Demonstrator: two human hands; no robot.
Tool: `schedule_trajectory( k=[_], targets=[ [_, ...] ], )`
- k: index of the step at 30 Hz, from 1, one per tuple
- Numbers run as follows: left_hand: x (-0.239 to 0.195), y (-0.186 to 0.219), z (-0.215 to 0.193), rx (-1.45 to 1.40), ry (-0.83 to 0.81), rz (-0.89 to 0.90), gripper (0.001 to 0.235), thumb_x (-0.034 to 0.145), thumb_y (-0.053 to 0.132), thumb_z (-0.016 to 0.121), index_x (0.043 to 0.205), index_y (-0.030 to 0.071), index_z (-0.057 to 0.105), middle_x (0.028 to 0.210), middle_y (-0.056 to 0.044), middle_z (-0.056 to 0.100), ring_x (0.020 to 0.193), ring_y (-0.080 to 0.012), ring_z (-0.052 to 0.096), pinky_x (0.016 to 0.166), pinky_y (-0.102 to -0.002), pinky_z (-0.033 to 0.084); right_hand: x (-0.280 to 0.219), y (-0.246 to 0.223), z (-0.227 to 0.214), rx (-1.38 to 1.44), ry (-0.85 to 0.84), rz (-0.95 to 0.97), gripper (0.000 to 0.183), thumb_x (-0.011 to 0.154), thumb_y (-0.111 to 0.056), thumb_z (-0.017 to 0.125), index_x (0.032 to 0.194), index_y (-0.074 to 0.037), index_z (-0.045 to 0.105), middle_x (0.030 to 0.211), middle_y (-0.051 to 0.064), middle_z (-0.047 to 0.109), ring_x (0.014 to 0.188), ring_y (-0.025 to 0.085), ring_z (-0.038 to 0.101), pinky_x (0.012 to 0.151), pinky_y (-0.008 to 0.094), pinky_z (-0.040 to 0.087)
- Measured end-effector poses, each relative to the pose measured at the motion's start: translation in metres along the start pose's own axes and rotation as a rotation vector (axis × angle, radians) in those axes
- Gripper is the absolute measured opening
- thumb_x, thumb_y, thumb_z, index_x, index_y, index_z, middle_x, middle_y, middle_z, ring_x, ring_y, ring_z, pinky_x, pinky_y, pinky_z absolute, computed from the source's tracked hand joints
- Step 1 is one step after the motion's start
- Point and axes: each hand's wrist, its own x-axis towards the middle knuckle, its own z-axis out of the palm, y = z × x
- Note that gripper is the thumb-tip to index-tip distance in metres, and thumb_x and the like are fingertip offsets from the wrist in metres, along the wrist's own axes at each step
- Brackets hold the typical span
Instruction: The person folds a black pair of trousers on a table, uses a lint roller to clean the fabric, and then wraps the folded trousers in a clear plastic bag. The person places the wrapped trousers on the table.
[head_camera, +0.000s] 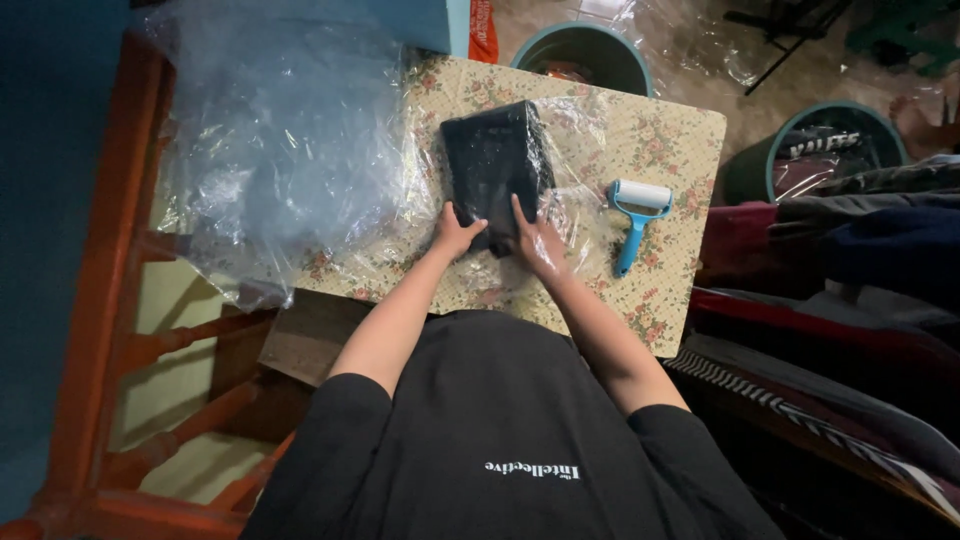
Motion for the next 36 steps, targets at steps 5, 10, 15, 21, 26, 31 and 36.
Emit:
schedule_trajectory(
  k=[5,10,15,21,26,31,36],
  targets=[
    [-0.032,0.026,-0.011,0.067,-0.008,0.006,0.107,0.092,0.053,0.077,0.163,0.003,0.015,0.165,-0.022,0.029,0.153,-0.0358,0.032,0.125,-0.052,0.034,-0.028,-0.027,-0.049,0.067,-0.010,0.014,0.107,0.086,-0.044,0.080,0.168,-0.032,0.012,0.152,0.045,0.032,0.138,0.066,0.035,0.111,0.064,0.043],
    [-0.037,0.031,-0.014,0.039,0.010,0.000,0.107,0.094,0.048,0.077,0.164,0.006,0.007,0.167,-0.022,0.024,0.155,-0.0359,0.028,0.126,-0.053,0.031,-0.040,0.035,0.047,0.092,-0.033,0.022,0.100,0.095,-0.057,0.065,0.169,-0.026,0.005,0.155,0.037,0.041,0.147,0.050,0.041,0.121,0.068,0.020],
    [-0.061,0.051,-0.022,-0.018,0.039,0.072,0.110,0.095,0.034,0.078,0.167,0.016,-0.004,0.165,-0.029,0.024,0.153,-0.0426,0.029,0.124,-0.057,0.033,-0.101,0.079,-0.002,0.357,-0.151,-0.008,0.061,0.091,-0.029,0.070,0.150,-0.024,0.055,0.133,0.026,0.067,0.125,0.044,0.063,0.113,0.055,0.047],
    [-0.066,0.051,-0.012,0.254,0.027,0.147,0.084,0.103,0.038,0.066,0.168,0.028,0.013,0.151,-0.032,0.042,0.145,-0.0453,0.043,0.113,-0.056,0.044,-0.120,0.149,-0.017,0.032,-0.138,0.330,0.037,0.090,-0.035,0.064,0.126,-0.039,0.071,0.106,-0.003,0.080,0.104,0.020,0.076,0.092,0.047,0.060],
    [-0.090,0.038,0.015,0.433,-0.022,0.199,0.085,0.102,0.048,0.059,0.165,0.009,0.018,0.136,-0.040,0.052,0.131,-0.0500,0.055,0.101,-0.057,0.051,-0.121,0.068,-0.101,0.194,0.706,0.105,0.037,0.090,-0.013,0.063,0.127,-0.015,0.064,0.108,0.014,0.064,0.104,0.038,0.064,0.088,0.052,0.053],
    [-0.147,0.057,0.013,0.641,-0.220,0.303,0.094,0.105,0.066,0.032,0.159,-0.010,0.019,0.108,-0.039,0.069,0.097,-0.0435,0.074,0.071,-0.049,0.061,-0.085,0.004,-0.089,0.171,0.799,-0.309,0.057,0.078,-0.026,0.079,0.131,-0.011,0.068,0.116,0.012,0.068,0.113,0.035,0.064,0.099,0.046,0.052],
    [-0.121,0.054,0.007,0.981,0.225,0.794,0.060,0.090,0.044,0.072,0.135,0.006,0.064,0.135,-0.027,0.057,0.123,-0.0420,0.056,0.092,-0.051,0.049,-0.065,-0.030,-0.064,-0.025,0.236,-0.017,0.086,0.091,-0.047,0.073,0.162,-0.016,0.037,0.159,0.031,0.039,0.151,0.051,0.029,0.115,0.073,0.026]
  ],
)
